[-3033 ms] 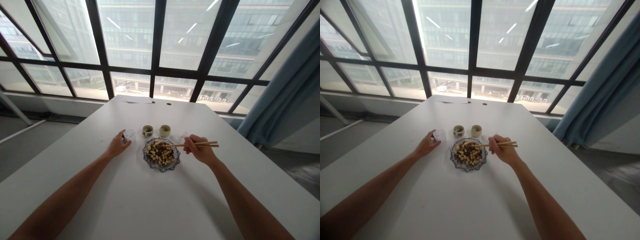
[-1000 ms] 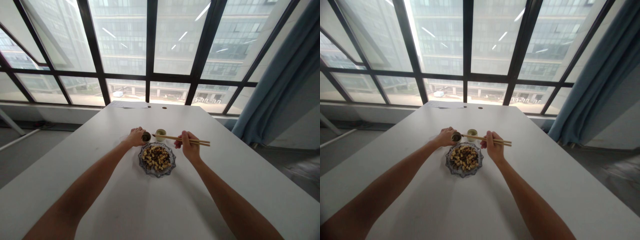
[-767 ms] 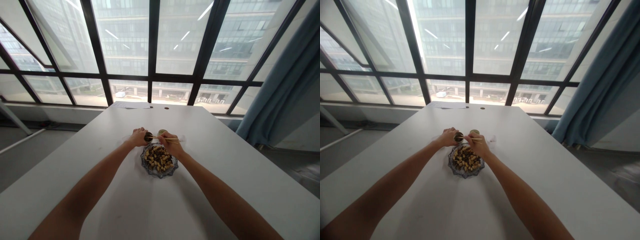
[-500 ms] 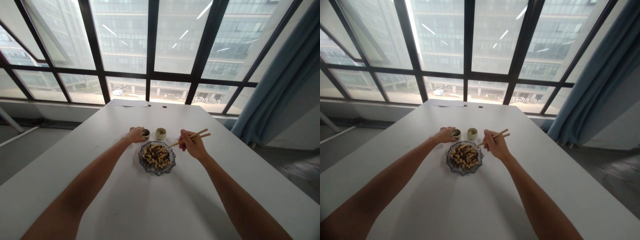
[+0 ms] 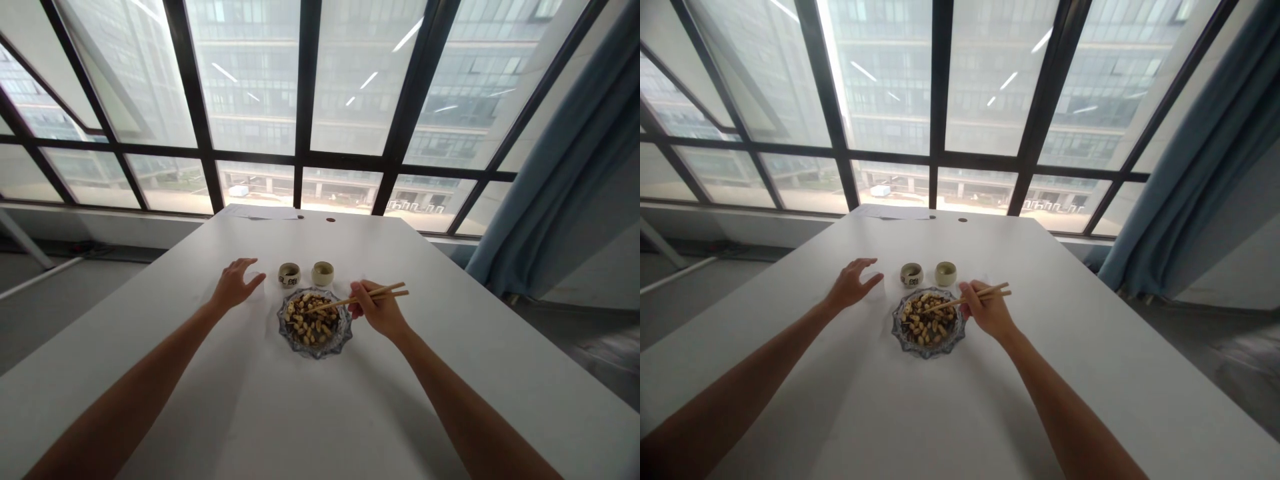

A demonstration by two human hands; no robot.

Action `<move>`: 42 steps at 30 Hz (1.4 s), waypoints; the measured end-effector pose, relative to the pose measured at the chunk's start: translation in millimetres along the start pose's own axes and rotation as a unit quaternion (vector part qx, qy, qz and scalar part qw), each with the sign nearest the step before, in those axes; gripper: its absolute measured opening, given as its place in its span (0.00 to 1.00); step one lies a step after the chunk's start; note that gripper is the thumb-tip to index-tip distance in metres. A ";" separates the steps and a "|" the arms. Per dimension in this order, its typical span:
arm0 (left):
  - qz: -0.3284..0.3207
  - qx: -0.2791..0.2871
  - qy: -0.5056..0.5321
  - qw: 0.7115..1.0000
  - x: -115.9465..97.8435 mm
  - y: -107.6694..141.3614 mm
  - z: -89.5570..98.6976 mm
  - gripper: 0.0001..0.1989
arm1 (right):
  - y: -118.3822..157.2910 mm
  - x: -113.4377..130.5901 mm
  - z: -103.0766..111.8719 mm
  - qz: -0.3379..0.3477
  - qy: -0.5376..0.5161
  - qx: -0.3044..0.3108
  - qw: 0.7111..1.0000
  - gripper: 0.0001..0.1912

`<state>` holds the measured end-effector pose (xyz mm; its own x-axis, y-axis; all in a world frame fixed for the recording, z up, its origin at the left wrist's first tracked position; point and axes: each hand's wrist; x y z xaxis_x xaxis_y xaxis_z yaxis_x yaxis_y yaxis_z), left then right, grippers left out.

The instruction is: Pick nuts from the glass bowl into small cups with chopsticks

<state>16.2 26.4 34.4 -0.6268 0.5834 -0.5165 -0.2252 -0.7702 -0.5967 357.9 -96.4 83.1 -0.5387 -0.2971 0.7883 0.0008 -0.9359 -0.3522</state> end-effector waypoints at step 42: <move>0.205 0.004 0.236 0.950 19.2 33.6 -8.4 0.43 | 14.0 2.7 0.9 0.082 0.137 0.014 0.987 0.23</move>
<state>2.8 13.8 -0.7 -0.2599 0.2829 -0.9233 -0.0420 -0.9585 -0.2819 357.2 -110.5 80.7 -0.7367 -0.3859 0.5553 0.1273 -0.8857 -0.4465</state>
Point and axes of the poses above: each hand's wrist, its own y-axis away from the middle knuckle, its own z-axis out of the back of the hand, x = y × z, and after that the axes turned 15 degrees about y, right-handed
